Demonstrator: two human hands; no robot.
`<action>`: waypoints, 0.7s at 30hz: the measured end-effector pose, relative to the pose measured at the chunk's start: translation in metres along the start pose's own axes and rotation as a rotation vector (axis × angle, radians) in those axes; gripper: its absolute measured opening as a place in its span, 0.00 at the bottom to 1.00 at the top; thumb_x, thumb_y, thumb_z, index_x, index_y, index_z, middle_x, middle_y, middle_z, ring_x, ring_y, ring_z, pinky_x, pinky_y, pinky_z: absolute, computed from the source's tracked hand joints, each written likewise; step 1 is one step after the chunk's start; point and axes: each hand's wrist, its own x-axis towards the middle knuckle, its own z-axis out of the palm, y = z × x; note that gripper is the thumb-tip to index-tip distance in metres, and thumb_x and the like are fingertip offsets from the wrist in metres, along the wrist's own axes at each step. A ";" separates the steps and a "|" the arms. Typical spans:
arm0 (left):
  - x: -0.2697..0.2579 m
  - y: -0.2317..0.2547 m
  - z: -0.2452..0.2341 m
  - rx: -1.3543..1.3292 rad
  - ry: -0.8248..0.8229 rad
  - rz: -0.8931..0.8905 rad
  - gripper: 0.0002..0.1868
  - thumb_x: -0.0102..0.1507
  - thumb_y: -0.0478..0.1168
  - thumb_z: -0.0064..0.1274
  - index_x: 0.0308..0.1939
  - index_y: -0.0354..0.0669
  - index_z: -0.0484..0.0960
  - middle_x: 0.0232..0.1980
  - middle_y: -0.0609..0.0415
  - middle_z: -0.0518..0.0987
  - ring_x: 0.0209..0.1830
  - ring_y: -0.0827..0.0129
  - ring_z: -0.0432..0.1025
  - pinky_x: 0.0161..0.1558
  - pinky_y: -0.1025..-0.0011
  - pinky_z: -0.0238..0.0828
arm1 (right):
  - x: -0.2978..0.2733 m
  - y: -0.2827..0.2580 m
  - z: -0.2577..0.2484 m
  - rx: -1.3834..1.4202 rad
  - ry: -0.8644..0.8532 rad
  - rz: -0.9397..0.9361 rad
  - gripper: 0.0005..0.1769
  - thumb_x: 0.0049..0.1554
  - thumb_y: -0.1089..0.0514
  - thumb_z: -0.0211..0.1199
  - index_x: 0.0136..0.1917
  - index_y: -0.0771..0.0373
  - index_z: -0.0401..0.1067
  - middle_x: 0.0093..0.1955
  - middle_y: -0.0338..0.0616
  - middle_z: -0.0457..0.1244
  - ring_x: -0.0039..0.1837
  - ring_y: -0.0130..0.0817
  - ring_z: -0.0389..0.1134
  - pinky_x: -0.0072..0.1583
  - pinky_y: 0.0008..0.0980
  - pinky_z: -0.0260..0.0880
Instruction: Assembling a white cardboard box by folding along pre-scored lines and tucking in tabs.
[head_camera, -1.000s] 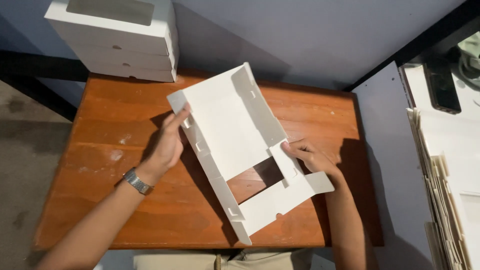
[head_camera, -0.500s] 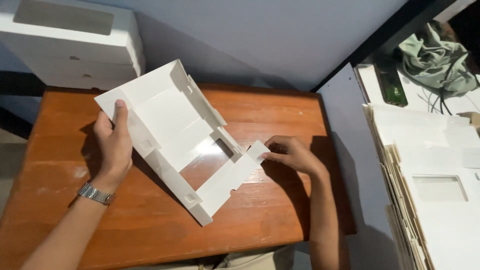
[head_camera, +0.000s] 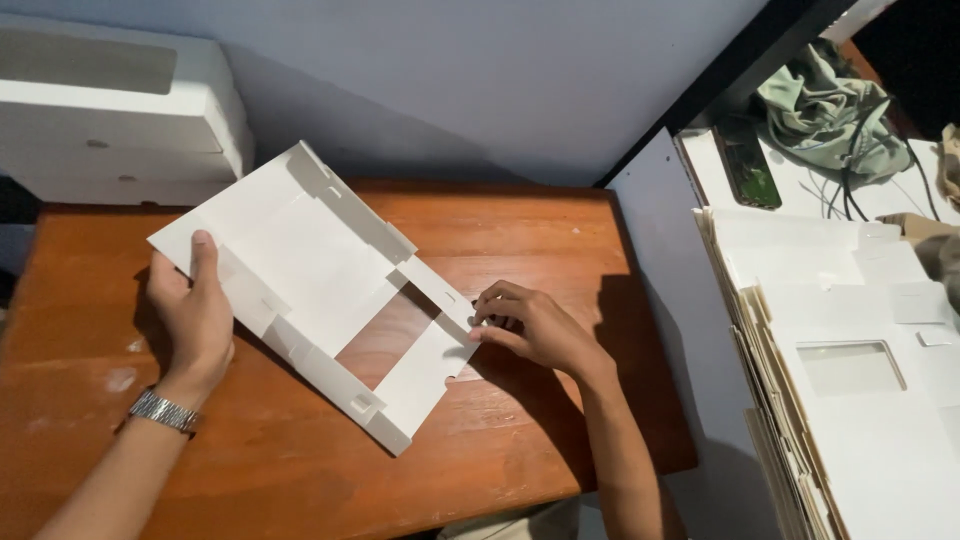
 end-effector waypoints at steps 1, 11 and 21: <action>0.002 -0.005 0.002 -0.002 -0.004 0.001 0.14 0.76 0.48 0.47 0.52 0.42 0.78 0.49 0.56 0.82 0.47 0.67 0.76 0.41 0.66 0.72 | 0.001 0.002 0.002 -0.002 0.003 0.004 0.18 0.59 0.44 0.62 0.50 0.60 0.80 0.55 0.41 0.68 0.52 0.36 0.72 0.50 0.33 0.70; 0.000 0.017 0.002 -0.212 -0.124 -0.389 0.23 0.68 0.68 0.41 0.51 0.58 0.60 0.41 0.73 0.60 0.33 0.86 0.53 0.29 0.83 0.48 | 0.009 0.010 0.023 0.020 0.071 0.302 0.16 0.51 0.55 0.75 0.50 0.60 0.73 0.47 0.40 0.68 0.45 0.34 0.67 0.47 0.32 0.64; -0.003 0.054 -0.002 -0.522 -0.439 -0.571 0.45 0.58 0.68 0.33 0.77 0.55 0.52 0.74 0.60 0.65 0.73 0.70 0.63 0.73 0.65 0.60 | 0.006 0.009 0.002 0.199 -0.103 0.365 0.19 0.56 0.43 0.70 0.37 0.57 0.68 0.38 0.35 0.66 0.39 0.26 0.60 0.44 0.27 0.55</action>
